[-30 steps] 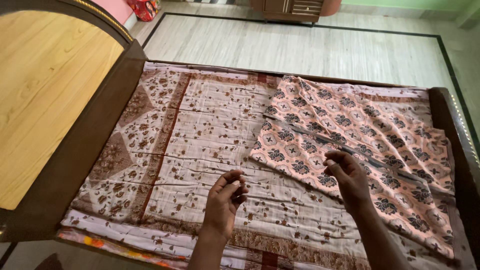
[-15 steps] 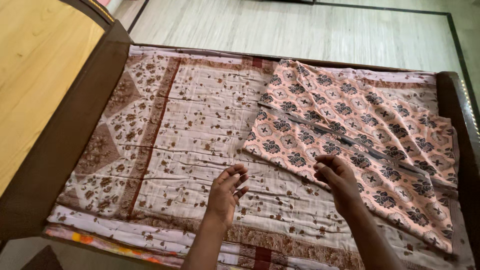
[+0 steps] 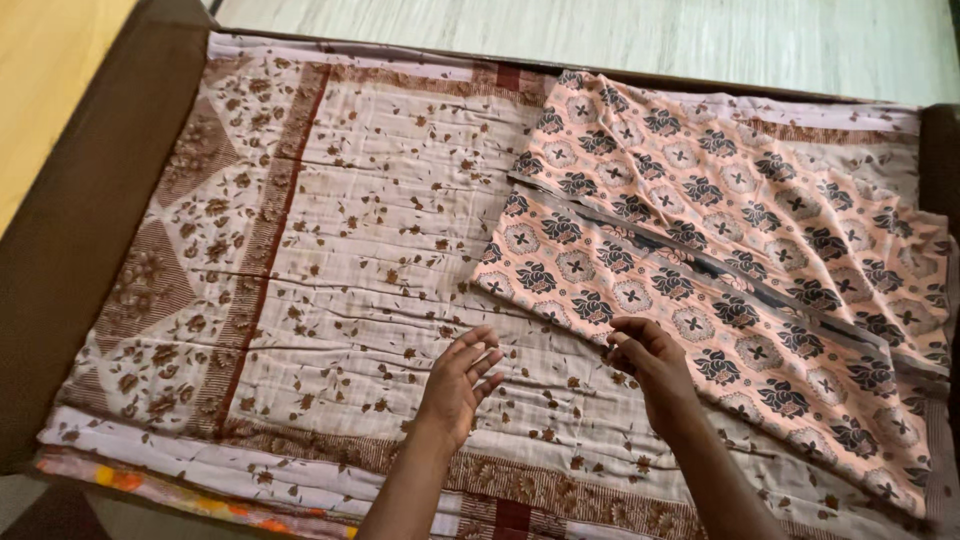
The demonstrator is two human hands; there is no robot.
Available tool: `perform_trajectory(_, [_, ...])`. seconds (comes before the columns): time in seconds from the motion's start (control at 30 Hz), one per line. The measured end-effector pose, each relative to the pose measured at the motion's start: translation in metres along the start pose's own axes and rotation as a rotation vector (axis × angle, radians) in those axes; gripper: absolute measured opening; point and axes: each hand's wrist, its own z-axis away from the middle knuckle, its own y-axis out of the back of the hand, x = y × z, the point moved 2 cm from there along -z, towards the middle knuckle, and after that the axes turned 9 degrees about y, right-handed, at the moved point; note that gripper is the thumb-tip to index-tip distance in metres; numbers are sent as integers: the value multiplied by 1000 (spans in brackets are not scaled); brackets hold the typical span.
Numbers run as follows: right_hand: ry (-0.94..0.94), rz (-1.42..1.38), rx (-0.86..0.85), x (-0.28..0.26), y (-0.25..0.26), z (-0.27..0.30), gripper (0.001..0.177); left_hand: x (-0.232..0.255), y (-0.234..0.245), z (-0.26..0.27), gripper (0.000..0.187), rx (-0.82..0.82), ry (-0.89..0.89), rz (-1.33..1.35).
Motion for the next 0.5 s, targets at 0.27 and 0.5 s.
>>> perform_trajectory(0.27, [-75, 41, 7, 56, 3, -39, 22, -21, 12, -68, 41, 51, 85, -19])
perform_trajectory(0.5, [-116, 15, 30, 106, -4, -73, 23, -28, 26, -131, 44, 64, 76, -76])
